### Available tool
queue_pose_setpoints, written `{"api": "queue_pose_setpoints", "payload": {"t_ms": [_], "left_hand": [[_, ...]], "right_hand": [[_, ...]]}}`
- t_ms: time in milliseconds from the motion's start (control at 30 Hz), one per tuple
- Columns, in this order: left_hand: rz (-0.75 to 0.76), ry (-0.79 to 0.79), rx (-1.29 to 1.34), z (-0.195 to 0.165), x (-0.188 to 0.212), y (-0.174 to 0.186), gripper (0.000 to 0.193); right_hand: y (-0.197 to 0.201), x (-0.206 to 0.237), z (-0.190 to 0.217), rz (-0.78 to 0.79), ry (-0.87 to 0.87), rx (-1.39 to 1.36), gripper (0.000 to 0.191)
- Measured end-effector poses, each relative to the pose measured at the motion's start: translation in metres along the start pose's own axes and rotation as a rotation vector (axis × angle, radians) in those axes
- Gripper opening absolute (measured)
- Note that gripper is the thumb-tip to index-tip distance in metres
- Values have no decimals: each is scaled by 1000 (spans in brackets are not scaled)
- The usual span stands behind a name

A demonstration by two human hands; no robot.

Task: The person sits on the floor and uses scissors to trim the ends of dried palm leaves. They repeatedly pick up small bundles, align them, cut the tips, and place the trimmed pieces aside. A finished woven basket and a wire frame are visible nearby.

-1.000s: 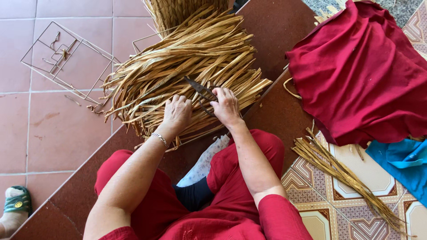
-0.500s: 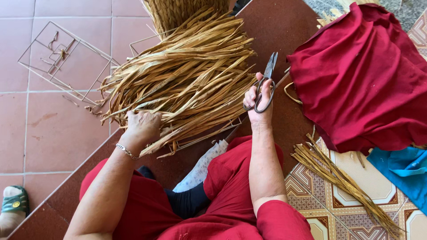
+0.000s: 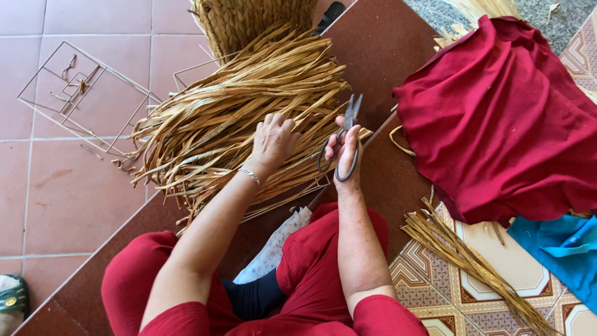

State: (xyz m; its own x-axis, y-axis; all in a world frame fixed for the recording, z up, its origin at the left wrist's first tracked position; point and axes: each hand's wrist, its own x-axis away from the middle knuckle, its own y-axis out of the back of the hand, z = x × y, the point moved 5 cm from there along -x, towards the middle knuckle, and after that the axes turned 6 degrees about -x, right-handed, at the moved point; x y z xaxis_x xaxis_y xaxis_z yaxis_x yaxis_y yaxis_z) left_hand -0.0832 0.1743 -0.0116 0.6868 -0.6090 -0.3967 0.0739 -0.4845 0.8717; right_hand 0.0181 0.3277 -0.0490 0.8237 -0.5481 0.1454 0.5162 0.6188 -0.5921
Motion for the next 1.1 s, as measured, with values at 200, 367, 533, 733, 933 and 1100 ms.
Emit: {"api": "queue_pose_setpoints", "payload": {"t_ms": [200, 367, 533, 733, 933, 1100], "left_hand": [[4, 87, -60, -14, -33, -14, 12], [68, 468, 875, 0, -21, -24, 14], [85, 487, 1360, 1, -4, -28, 19], [132, 582, 1306, 0, 4, -32, 18], [162, 588, 1316, -3, 3, -32, 18], [178, 534, 1196, -4, -3, -33, 17]], "right_hand": [[3, 14, -5, 76, 2, 251, 74], [-2, 19, -2, 185, 68, 517, 71], [-22, 33, -4, 311, 74, 625, 71], [-39, 47, 11, 327, 225, 760, 64], [-46, 53, 18, 295, 292, 821, 60], [-46, 55, 20, 243, 361, 940, 58]]}}
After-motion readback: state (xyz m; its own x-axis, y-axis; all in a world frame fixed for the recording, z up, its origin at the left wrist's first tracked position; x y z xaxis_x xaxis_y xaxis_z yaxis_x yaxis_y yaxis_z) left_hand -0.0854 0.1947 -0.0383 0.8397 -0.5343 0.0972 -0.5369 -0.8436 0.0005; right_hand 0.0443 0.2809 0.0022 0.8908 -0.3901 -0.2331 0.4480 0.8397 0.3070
